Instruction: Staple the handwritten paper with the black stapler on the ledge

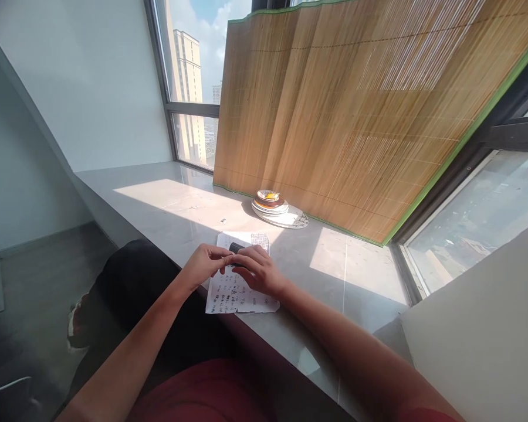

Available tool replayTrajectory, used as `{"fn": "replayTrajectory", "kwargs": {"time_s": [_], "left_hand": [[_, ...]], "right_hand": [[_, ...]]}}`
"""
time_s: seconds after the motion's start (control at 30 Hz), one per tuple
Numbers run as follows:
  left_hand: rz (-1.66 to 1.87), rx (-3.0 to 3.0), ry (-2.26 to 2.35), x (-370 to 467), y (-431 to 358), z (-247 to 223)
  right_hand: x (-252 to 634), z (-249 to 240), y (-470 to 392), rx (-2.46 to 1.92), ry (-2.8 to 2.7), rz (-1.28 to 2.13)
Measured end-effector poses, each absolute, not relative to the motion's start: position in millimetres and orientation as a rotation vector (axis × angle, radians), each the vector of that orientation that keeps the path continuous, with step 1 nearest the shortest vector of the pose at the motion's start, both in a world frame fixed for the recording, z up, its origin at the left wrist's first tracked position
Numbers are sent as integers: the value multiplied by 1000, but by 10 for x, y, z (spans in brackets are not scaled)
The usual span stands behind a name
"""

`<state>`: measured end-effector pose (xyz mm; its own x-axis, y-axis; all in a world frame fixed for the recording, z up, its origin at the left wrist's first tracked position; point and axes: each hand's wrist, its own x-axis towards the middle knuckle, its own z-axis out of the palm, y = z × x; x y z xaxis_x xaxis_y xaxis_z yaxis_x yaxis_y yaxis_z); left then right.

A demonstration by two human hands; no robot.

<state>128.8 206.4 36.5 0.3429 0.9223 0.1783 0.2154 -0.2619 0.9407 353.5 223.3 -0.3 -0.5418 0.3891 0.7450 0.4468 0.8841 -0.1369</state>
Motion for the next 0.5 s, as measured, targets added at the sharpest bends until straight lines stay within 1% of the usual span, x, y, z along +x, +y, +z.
{"fn": "replayTrajectory", "kwargs": {"time_s": [0.2, 0.4, 0.5], "left_hand": [[898, 1738, 1011, 1298, 2048, 379], [912, 1699, 1033, 1395, 1985, 401], [1018, 1681, 1014, 1365, 2049, 396]], "right_hand": [[3526, -2, 2266, -342, -2104, -222], [3477, 50, 2238, -355, -2064, -284], [3568, 115, 2366, -450, -1996, -280]]}}
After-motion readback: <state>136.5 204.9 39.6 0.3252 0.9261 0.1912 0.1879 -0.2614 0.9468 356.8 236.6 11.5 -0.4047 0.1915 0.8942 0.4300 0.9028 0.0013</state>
